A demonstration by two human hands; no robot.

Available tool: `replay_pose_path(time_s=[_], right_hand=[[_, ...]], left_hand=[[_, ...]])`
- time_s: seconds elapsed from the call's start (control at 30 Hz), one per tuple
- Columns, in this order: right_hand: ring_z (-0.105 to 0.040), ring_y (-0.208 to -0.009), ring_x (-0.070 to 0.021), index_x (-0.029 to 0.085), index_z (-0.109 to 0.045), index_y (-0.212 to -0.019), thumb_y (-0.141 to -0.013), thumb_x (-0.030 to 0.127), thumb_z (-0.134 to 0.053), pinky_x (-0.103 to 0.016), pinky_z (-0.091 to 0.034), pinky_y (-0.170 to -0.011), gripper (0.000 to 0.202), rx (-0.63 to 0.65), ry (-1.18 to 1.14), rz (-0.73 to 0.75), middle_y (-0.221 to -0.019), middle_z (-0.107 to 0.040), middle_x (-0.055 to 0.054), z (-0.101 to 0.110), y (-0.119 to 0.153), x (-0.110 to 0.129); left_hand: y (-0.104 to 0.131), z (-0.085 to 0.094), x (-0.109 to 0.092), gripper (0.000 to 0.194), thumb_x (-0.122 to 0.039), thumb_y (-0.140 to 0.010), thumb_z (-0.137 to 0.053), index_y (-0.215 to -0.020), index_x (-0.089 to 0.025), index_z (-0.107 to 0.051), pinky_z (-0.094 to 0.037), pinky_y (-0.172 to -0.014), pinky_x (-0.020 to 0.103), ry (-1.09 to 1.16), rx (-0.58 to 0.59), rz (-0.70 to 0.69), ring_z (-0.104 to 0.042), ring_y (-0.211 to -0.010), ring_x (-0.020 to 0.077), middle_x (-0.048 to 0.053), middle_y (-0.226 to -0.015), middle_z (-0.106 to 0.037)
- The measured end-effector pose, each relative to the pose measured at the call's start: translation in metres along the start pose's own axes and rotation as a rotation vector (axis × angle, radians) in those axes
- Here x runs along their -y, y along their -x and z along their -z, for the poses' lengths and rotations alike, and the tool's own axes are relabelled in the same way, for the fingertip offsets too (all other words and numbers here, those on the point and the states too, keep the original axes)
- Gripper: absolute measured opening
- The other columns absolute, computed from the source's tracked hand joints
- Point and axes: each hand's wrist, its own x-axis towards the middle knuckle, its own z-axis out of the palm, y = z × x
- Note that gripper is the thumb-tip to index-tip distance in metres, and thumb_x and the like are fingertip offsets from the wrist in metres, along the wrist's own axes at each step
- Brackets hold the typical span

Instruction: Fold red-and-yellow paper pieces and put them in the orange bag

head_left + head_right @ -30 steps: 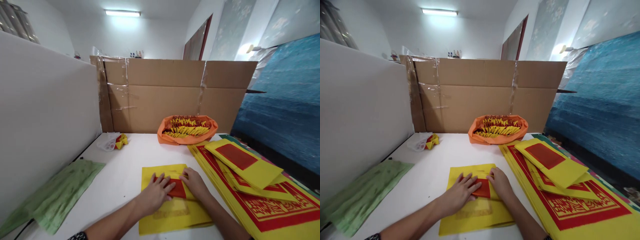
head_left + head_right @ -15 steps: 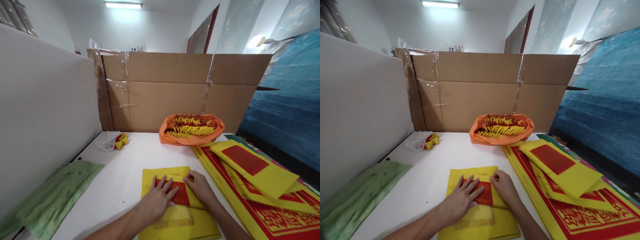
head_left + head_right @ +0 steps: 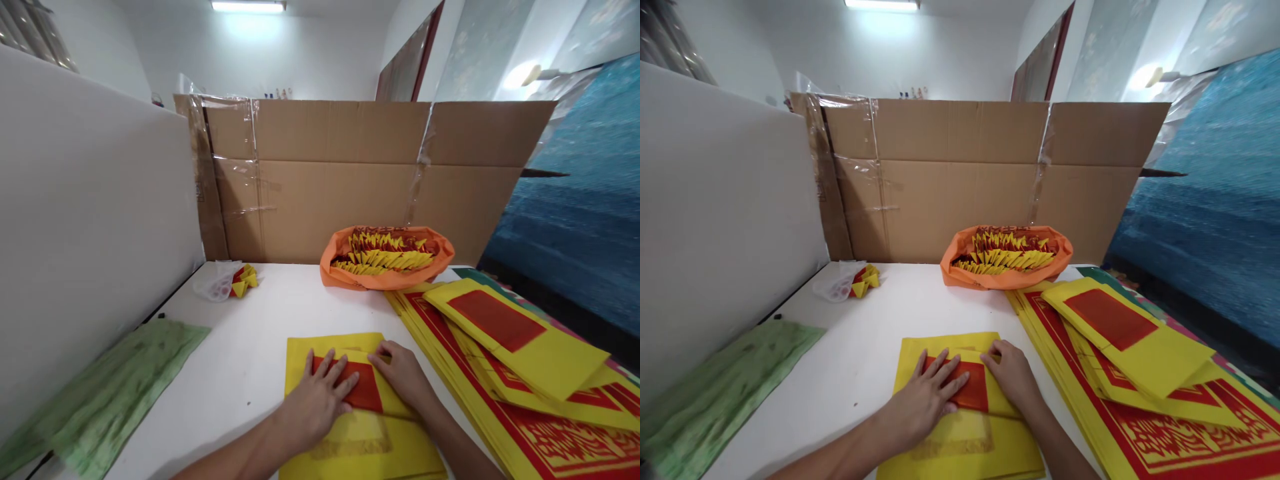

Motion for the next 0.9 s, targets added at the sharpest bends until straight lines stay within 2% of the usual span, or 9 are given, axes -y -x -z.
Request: replay_pose_path(time_s=[0.37,0.43,0.5,0.6,0.63,0.7,0.73,0.8,0.9], right_hand=[[-0.059,-0.070,-0.0193,0.022,-0.054,-0.069,-0.084,0.033,-0.055,-0.029,-0.043,-0.067,0.018,-0.014,0.059,0.009,-0.074,-0.063,-0.001,-0.003,-0.002,-0.005],[-0.061,-0.074,-0.0210,0.021,-0.058,-0.073,-0.083,0.028,-0.056,-0.031,-0.045,-0.069,0.013,-0.068,0.169,0.045,-0.078,-0.065,-0.004,0.000,0.001,0.001],[-0.062,-0.088,-0.0254,0.019,-0.063,-0.088,-0.084,0.023,-0.057,-0.037,-0.046,-0.078,0.009,-0.182,0.319,0.156,-0.093,-0.067,-0.009,-0.001,0.012,0.009],[-0.056,-0.113,-0.0291,0.020,-0.061,-0.116,-0.088,0.025,-0.056,-0.044,-0.041,-0.096,0.029,-0.261,0.432,0.448,-0.122,-0.063,-0.013,-0.020,0.042,0.017],[-0.055,-0.116,-0.0295,0.020,-0.060,-0.121,-0.089,0.032,-0.058,-0.045,-0.041,-0.098,0.035,-0.229,0.437,0.540,-0.128,-0.061,-0.013,-0.030,0.053,0.016],[-0.048,-0.124,-0.0385,0.016,-0.050,-0.136,-0.083,0.054,-0.060,-0.053,-0.040,-0.098,0.065,-0.182,0.468,0.649,-0.139,-0.053,-0.017,-0.054,0.074,0.010],[-0.043,-0.128,-0.0445,0.015,-0.042,-0.143,-0.080,0.062,-0.060,-0.060,-0.039,-0.097,0.081,-0.163,0.487,0.630,-0.142,-0.048,-0.020,-0.064,0.082,0.006],[-0.034,-0.131,-0.0534,0.017,-0.031,-0.150,-0.074,0.071,-0.059,-0.071,-0.034,-0.094,0.097,-0.130,0.511,0.563,-0.147,-0.040,-0.021,-0.078,0.094,-0.005],[-0.024,-0.133,-0.0587,0.029,-0.029,-0.151,-0.068,0.076,-0.061,-0.080,-0.027,-0.092,0.101,-0.053,0.526,0.437,-0.152,-0.032,-0.019,-0.083,0.104,-0.019]], left_hand=[[0.002,-0.015,0.002,0.052,-0.037,-0.100,-0.039,-0.151,-0.032,-0.026,-0.017,-0.110,0.068,0.006,-0.040,0.021,-0.019,-0.144,0.0370,0.009,-0.157,-0.027],[0.002,-0.017,0.004,0.052,-0.036,-0.100,-0.038,-0.151,-0.033,-0.025,-0.014,-0.110,0.070,0.032,-0.038,0.024,-0.017,-0.145,0.0375,0.009,-0.157,-0.024],[0.003,-0.015,0.004,0.052,-0.035,-0.101,-0.037,-0.151,-0.033,-0.024,-0.012,-0.109,0.071,0.057,-0.031,0.025,-0.014,-0.145,0.0384,0.009,-0.158,-0.022],[0.004,-0.010,0.004,0.054,-0.038,-0.101,-0.036,-0.152,-0.032,-0.021,-0.012,-0.107,0.073,0.097,0.007,0.025,-0.011,-0.145,0.0398,0.011,-0.158,-0.020],[0.005,-0.007,0.003,0.055,-0.040,-0.100,-0.036,-0.152,-0.032,-0.019,-0.012,-0.107,0.074,0.112,0.019,0.022,-0.010,-0.145,0.0401,0.011,-0.158,-0.019],[0.005,-0.002,0.002,0.061,-0.048,-0.099,-0.038,-0.153,-0.031,-0.015,-0.012,-0.107,0.074,0.141,0.047,0.008,-0.008,-0.145,0.0412,0.013,-0.158,-0.017],[0.006,0.001,0.002,0.067,-0.054,-0.096,-0.039,-0.153,-0.030,-0.013,-0.011,-0.106,0.075,0.153,0.064,-0.003,-0.007,-0.145,0.0421,0.015,-0.159,-0.015],[0.009,0.006,0.004,0.085,-0.066,-0.090,-0.042,-0.154,-0.025,-0.004,-0.007,-0.106,0.075,0.171,0.099,-0.042,-0.002,-0.144,0.0435,0.018,-0.158,-0.008],[0.019,0.017,0.013,0.096,-0.069,-0.087,-0.045,-0.153,-0.020,0.005,-0.004,-0.110,0.070,0.197,0.138,-0.172,0.003,-0.144,0.0408,0.018,-0.158,0.001]])
